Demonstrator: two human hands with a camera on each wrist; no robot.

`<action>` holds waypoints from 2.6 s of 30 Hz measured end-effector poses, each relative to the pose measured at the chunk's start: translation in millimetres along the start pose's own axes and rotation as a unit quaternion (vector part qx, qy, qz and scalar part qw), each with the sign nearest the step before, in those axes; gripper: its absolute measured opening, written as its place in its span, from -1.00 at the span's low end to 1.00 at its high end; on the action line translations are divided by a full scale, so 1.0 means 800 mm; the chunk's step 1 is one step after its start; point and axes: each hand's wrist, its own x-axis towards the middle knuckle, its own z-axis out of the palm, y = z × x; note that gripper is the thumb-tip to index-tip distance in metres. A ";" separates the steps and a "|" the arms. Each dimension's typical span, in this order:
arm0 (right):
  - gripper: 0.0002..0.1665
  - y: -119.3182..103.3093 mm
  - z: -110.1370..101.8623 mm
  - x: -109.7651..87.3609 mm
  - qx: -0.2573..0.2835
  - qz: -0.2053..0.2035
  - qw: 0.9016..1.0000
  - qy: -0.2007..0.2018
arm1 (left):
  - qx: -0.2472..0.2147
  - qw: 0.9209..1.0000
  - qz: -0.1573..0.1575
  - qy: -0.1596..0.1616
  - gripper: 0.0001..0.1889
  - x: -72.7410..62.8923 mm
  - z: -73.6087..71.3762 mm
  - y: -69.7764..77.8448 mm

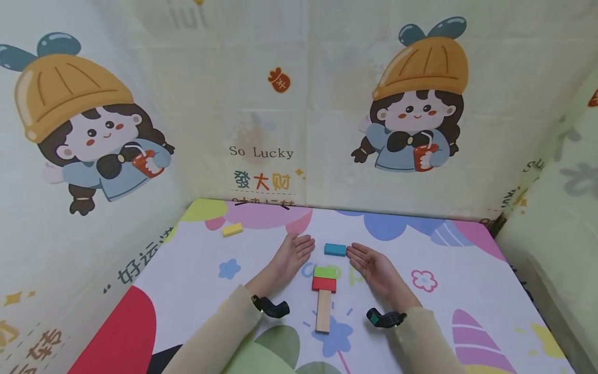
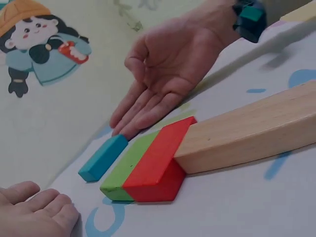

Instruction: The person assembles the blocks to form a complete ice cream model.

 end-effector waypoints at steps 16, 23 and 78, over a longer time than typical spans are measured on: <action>-0.31 0.005 0.008 0.006 -0.038 0.020 0.999 -0.021 | -0.059 0.996 -0.043 -0.048 -0.19 0.009 -0.011 0.003; -0.31 0.007 0.014 0.008 -0.063 0.018 0.998 -0.014 | -0.064 0.995 -0.049 -0.060 -0.17 0.005 -0.016 0.003; -0.25 0.025 0.024 -0.025 -0.077 0.027 0.993 -0.080 | -0.036 0.994 -0.051 -0.091 -0.22 -0.056 -0.015 -0.002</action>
